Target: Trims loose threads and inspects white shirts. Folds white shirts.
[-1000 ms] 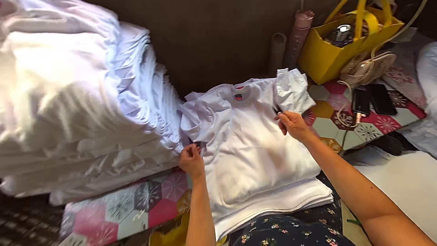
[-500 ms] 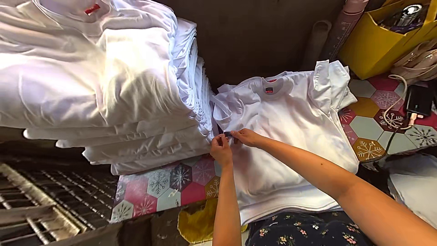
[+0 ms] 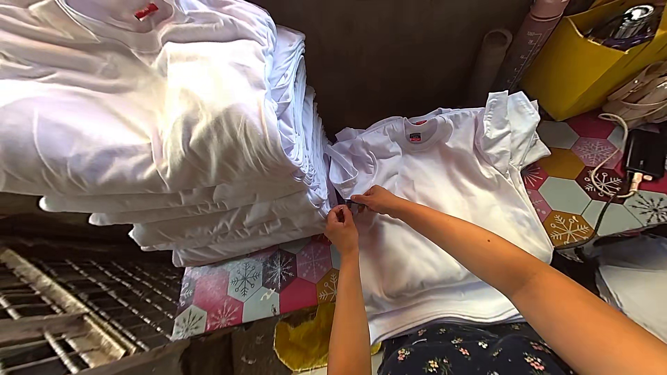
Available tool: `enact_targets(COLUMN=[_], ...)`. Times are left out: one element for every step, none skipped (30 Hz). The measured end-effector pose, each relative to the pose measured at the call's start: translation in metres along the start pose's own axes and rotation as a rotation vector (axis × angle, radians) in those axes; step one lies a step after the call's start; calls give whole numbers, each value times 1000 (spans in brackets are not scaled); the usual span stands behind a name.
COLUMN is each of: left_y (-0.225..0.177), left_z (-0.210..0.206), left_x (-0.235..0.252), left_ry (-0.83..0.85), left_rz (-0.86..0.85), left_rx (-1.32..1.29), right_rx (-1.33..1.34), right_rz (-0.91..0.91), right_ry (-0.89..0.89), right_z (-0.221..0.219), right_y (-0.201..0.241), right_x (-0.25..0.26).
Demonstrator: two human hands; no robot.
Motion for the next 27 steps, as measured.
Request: enact_targets(left_y=[-1,-1,-1,-1,0,0,1,1,1,0,0,0,-1,0,0,0,0,0,0,1,1,2,3,4,8,14,23], left_z=[0,0,0,0,-1,-1,-1,-1,-1,-1,0,0,0,0,0,0,0,0,-1,-2,-1,2,10,23,44,70,100], left_x=[0,0,0,1,1,1,2,2,2,1,1,1,1,1,2,2,2,2,3,3,3,2,-1,-5,-12,-19,-26], left_ry=[-5,-7,-7,-8,-11,-10,-8,-5,-3,0,0,0,4,6,9,11,12,13,16,21,33,59,92,121,146,161,188], left_rz=[-3,-6,-10,-12,-12,-11,-9,-10,-12,-13,-12,-10,-6,-3,-3,-4,-5,-7,-9,-9,-9,-13,-25,-56,-98,-146,-163], left_rx=[-1,-4,-8,-10,-12,-14,-15,-15,-13,-10,-8,-7,-6,-2,4,10,16,22,25,25,15,2,-6,1,44,133,255], right_rx=[-9,-15,-21,-34,-54,-71,-85,-96,-105,-112,-120,-131,-145,-160,-175,-186,-192,-193,-191,-188,-182,-180,-187,-210,-249,-295,-348], right_rz=[15,31,44,53,70,84,96,105,109,111,112,113,112,111,110,108,107,107,109,113,122,145,192,258,337,413,468], right_ry=[0,1,8,25,32,36,40,40,38,37,35,30,23,19,15,11,9,4,0,-4,-4,-2,-8,-29,-77,-164,-286], right_z=[0,1,1,3,4,4,5,5,4,4,4,3,3,2,2,1,1,0,0,0,0,3,9,19,35,58,87], right_y=[1,2,4,4,4,3,2,1,1,1,2,3,4,4,4,5,5,5,5,4,3,2,2,2,1,-2,-9], right_x=[-1,-1,-1,0,2,4,5,6,7,7,6,6,5,5,5,5,5,5,5,6,5,2,-6,-19,-36,-59,-83])
Point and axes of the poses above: each hand's wrist, its own x-axis towards the middle knuckle, its own z-axis out of the back of the hand, y = z × x, the point moved 3 cm from there along x, towards the middle knuckle, and after that the axes turned 14 degrees about x, right-handed, at the moved point
